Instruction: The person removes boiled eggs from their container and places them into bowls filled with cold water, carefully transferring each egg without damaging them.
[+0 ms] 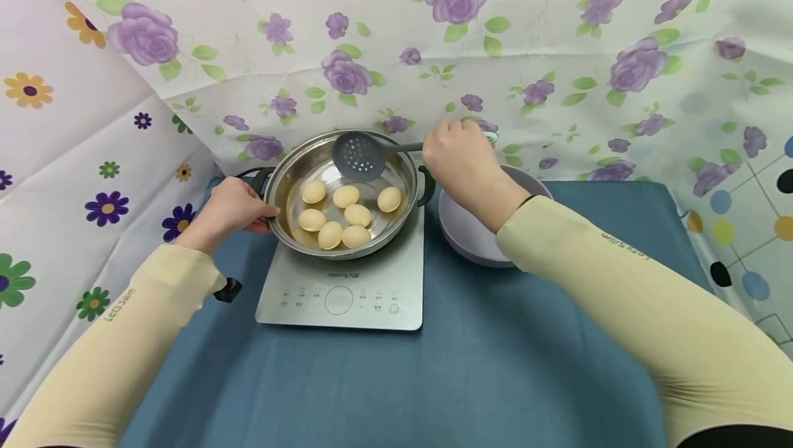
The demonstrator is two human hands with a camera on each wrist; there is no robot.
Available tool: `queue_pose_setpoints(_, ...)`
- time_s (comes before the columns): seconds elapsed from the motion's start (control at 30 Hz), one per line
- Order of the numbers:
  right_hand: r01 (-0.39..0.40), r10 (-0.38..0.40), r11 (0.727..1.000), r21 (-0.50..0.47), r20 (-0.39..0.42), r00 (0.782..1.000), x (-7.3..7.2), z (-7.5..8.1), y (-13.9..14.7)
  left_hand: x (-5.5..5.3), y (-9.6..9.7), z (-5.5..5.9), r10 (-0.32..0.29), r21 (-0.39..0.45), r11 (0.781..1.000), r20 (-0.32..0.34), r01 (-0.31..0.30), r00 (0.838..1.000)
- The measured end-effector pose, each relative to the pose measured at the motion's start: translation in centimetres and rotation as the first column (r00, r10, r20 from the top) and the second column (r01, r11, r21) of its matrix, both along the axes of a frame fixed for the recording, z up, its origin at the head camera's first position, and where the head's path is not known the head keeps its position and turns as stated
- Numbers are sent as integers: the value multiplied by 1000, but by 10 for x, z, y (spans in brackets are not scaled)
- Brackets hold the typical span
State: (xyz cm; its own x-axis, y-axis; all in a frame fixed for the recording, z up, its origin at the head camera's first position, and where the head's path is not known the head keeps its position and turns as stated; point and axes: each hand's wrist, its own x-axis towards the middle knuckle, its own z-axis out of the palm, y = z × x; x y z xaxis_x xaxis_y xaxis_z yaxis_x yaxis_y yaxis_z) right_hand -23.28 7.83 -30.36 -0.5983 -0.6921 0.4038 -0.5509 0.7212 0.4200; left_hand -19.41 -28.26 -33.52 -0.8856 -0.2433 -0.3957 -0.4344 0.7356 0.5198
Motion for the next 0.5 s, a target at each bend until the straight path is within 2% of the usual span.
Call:
queue_pose_setpoints(0.23, 18, -19, 998, 53, 10, 1000, 0, -8, -6, -2, 1, -3, -8, -2, 1000, -9, 8, 1000)
queue_pose_setpoints(0.5, 11, -19, 994, 106, 71, 997, 1, -16, -19, 0, -1, -6, 3, -18, 1000, -18, -3, 1000)
